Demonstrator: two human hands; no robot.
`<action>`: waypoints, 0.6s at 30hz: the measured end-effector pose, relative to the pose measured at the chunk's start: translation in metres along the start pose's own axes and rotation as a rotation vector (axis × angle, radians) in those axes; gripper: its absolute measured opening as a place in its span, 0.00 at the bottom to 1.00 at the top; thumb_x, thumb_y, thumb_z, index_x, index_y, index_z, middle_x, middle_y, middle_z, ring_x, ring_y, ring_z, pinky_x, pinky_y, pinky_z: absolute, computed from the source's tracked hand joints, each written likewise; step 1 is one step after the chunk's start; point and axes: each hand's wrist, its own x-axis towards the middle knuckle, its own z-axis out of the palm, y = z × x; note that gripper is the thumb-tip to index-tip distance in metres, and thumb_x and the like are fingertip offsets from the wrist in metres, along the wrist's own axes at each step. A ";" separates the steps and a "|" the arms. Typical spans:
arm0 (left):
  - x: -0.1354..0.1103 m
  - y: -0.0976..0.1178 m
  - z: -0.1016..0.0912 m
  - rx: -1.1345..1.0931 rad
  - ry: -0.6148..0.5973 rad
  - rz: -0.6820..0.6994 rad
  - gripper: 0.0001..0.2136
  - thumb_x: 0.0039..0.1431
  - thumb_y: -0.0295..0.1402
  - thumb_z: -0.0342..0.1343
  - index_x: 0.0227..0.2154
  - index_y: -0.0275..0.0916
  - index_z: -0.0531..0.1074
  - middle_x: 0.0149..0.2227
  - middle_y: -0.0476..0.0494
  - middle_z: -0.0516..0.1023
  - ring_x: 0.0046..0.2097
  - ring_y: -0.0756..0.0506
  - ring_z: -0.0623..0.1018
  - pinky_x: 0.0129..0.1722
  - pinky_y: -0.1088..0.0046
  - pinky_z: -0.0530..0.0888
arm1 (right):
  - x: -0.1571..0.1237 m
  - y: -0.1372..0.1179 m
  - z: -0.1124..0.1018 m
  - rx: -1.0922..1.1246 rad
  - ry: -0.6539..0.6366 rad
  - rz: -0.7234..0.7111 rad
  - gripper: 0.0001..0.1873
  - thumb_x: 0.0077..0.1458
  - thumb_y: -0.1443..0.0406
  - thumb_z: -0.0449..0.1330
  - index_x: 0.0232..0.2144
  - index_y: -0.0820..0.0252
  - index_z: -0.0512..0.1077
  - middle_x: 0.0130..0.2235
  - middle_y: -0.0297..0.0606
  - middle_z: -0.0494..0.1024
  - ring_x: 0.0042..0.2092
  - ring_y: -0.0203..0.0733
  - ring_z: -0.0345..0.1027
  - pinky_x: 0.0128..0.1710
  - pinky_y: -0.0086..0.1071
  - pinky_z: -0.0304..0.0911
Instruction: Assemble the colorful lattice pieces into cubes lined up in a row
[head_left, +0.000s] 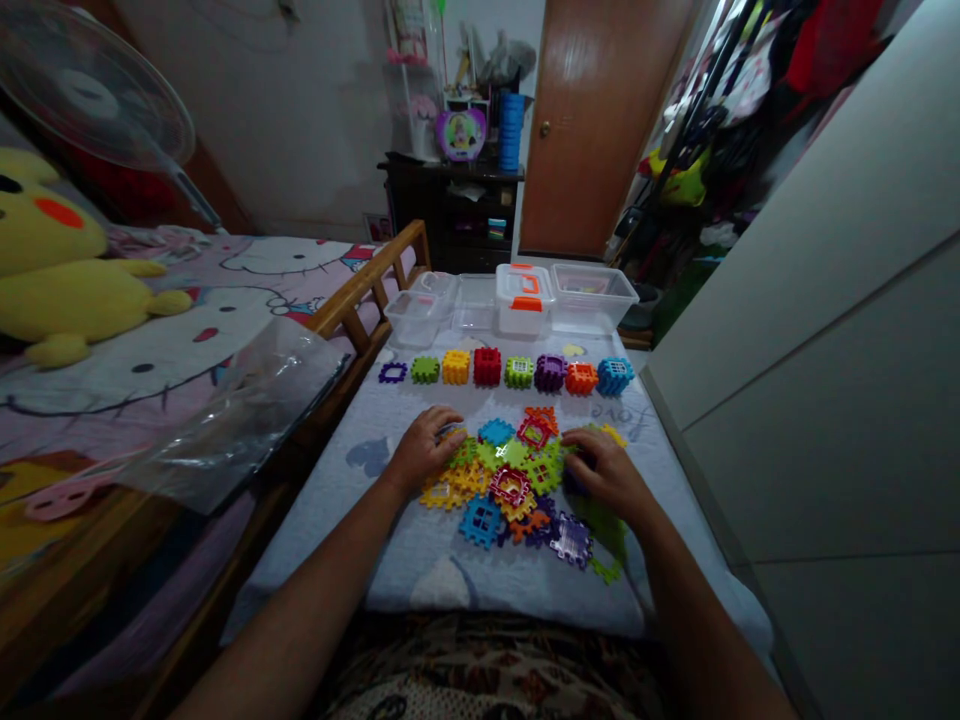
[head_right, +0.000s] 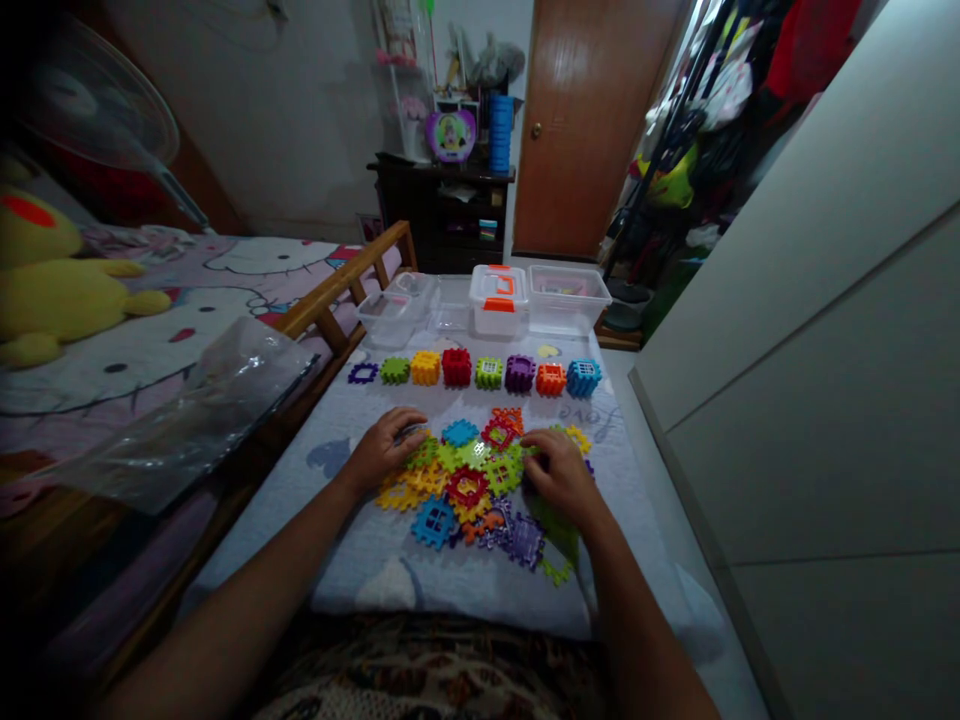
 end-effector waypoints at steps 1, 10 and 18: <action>0.000 0.000 0.000 0.000 0.004 0.004 0.14 0.60 0.44 0.53 0.42 0.41 0.75 0.48 0.40 0.77 0.53 0.39 0.75 0.58 0.59 0.70 | 0.001 -0.010 0.008 -0.021 -0.026 -0.038 0.12 0.57 0.64 0.57 0.41 0.55 0.77 0.46 0.42 0.80 0.49 0.49 0.72 0.54 0.46 0.63; 0.000 -0.003 0.002 -0.023 0.018 -0.001 0.14 0.61 0.44 0.53 0.42 0.42 0.75 0.47 0.40 0.78 0.52 0.40 0.75 0.57 0.59 0.71 | -0.006 -0.055 0.075 -0.232 -0.116 -0.100 0.28 0.62 0.55 0.59 0.62 0.54 0.65 0.64 0.49 0.66 0.66 0.57 0.55 0.64 0.55 0.51; -0.001 -0.001 0.000 -0.077 0.009 -0.012 0.14 0.59 0.44 0.55 0.42 0.41 0.75 0.46 0.40 0.77 0.51 0.39 0.76 0.56 0.58 0.72 | 0.013 -0.059 0.096 -0.217 -0.100 -0.116 0.27 0.60 0.60 0.59 0.61 0.55 0.66 0.62 0.50 0.68 0.64 0.57 0.58 0.63 0.55 0.51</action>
